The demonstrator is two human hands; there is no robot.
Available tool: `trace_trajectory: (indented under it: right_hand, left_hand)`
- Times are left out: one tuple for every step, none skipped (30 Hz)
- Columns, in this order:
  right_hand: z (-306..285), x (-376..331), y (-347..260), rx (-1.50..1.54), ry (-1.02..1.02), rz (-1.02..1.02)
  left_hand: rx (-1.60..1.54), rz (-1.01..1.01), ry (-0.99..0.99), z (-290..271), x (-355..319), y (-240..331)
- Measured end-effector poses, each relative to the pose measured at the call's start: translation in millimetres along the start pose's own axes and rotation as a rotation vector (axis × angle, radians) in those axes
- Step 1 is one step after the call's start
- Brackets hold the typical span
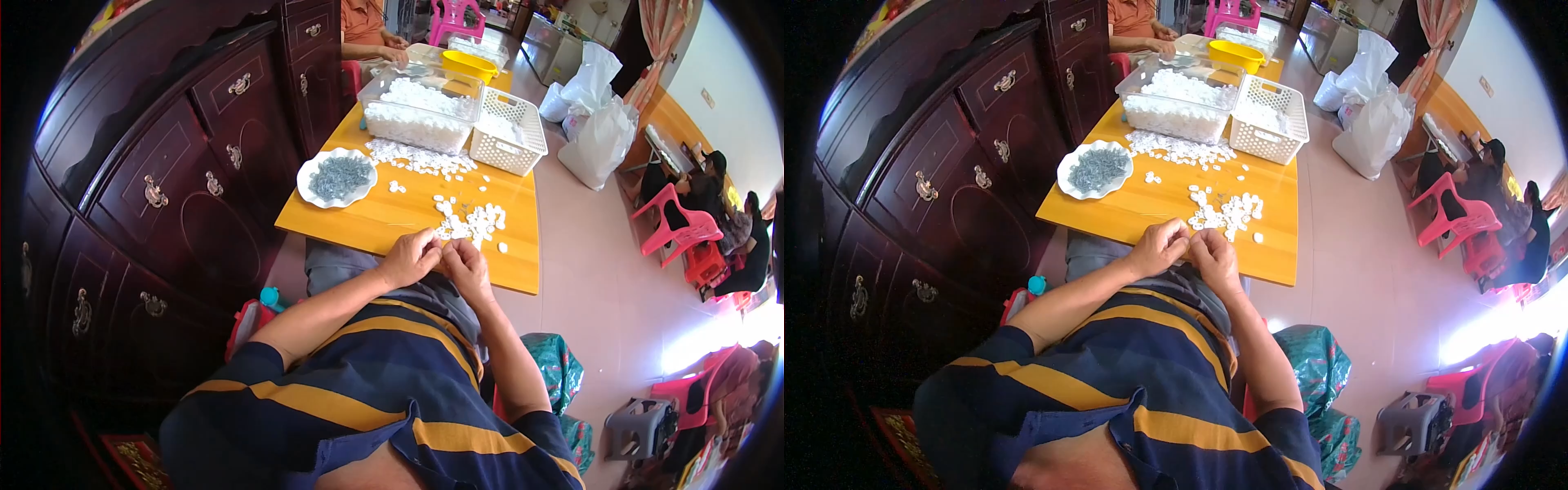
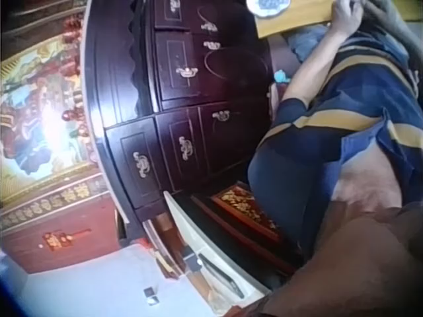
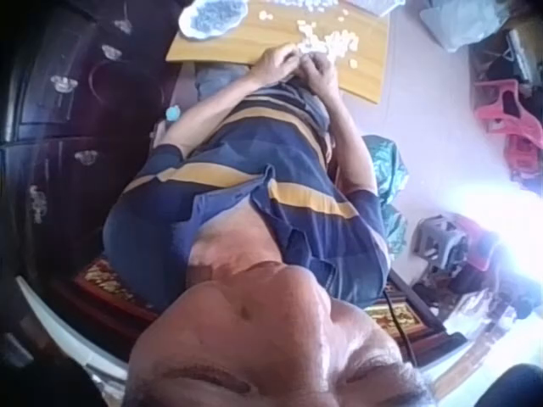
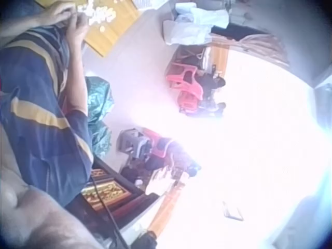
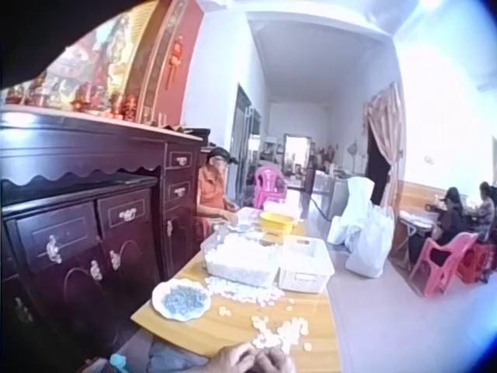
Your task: Assemble small plastic components by manually inserting metal pins.
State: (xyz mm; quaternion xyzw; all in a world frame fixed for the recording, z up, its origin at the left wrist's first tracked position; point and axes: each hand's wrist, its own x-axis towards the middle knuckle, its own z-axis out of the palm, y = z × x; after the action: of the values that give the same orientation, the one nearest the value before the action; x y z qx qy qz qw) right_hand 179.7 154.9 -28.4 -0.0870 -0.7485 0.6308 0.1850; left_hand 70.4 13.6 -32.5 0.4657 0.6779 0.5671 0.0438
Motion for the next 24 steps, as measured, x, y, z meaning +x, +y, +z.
trace_trajectory:
  right_hand:
    - [0.0, 0.2, -0.5, -0.002, -0.003, 0.0]
    - [-0.1, 0.4, -1.3, 0.048, -0.004, 0.043]
    - [-0.2, 0.7, -1.9, 0.099, -0.004, 0.085]
    - [-0.7, 0.8, -1.9, 0.096, -0.005, 0.084]
    - [-1.4, 1.0, -1.5, 0.088, -0.011, 0.095]
    - [-1.9, 1.0, -1.6, 0.08, -0.016, 0.105]
    - [-2.0, 1.4, -0.5, 0.083, -0.02, 0.107]
    - [-1.7, 1.7, 0.3, 0.101, -0.022, 0.101]
    - [-1.4, 2.0, 1.2, 0.119, -0.025, 0.095]
    - [-0.6, 1.4, 1.0, 0.116, -0.024, 0.092]
    - [0.7, 0.7, 1.0, 0.109, -0.009, 0.081]
    - [2.2, 0.1, 1.4, 0.102, 0.006, 0.071]
    - [3.7, -0.2, 2.1, 0.101, 0.007, 0.068]
    - [5.5, -0.4, 3.4, 0.134, 0.016, 0.063]
    - [7.1, -0.6, 4.2, 0.166, 0.024, 0.058]
    - [8.6, -0.9, 4.2, 0.165, 0.024, 0.055]
    - [9.9, -1.3, 4.1, 0.146, 0.047, 0.049]
    - [11.0, -2.0, 3.7, 0.127, 0.07, 0.043]
    - [13.1, -2.5, 0.6, 0.125, 0.065, 0.041]
    - [14.6, -3.9, -3.2, 0.019, 0.097, -0.004]
    - [15.5, -5.2, -7.2, -0.088, 0.128, -0.049]
    - [15.4, -6.5, -10.0, -0.09, 0.124, -0.051]
    - [14.7, -7.6, -12.5, -0.246, 0.152, -0.19]
    - [14.2, -8.0, -14.3, -0.4, 0.179, -0.33]
  left_hand:
    - [-0.001, -0.001, 0.003, -1.1, 0.2, 3.0]
    - [0.017, 0.013, 0.014, -2.8, 0.8, 7.3]
    - [0.036, 0.028, 0.023, -3.8, 1.2, 9.5]
    - [0.034, 0.029, 0.026, -3.8, 1.1, 9.6]
    - [0.028, 0.035, 0.031, -3.6, 0.8, 9.2]
    - [0.022, 0.041, 0.035, -3.4, 0.7, 8.8]
    - [0.025, 0.037, 0.037, -2.2, 0.1, 7.1]
    - [-0.001, 0.009, 0.042, -0.8, -0.5, 5.1]
    - [-0.027, -0.018, 0.046, 0.4, -1.1, 3.5]
    - [-0.028, -0.014, 0.048, 0.8, -1.4, 3.3]
    - [-0.013, -0.007, 0.052, 1.1, -1.8, 3.1]
    - [0.002, -0.001, 0.056, 1.4, -2.3, 2.9]
    - [0.002, 0.003, 0.056, 1.4, -2.5, 4.5]
    - [0.012, 0.002, 0.054, 1.4, -2.9, 6.6]
    - [0.023, 0.002, 0.051, 1.6, -3.3, 8.1]
    - [0.023, 0.004, 0.052, 1.9, -3.5, 8.4]
    - [0.046, 0.016, 0.06, 2.5, -3.5, 8.3]
    - [0.069, 0.028, 0.067, 3.3, -3.5, 8.1]
    - [0.07, 0.028, 0.073, 3.4, -3.6, 7.3]
    - [0.077, 0.03, 0.079, 3.6, -3.7, 6.4]
    - [0.083, 0.032, 0.085, 3.8, -3.6, 5.2]
    - [0.083, 0.032, 0.09, 4.3, -3.6, 3.3]
    - [0.074, 0.036, 0.087, 4.7, -3.6, 1.5]
    - [0.066, 0.04, 0.084, 5.0, -4.0, -0.3]
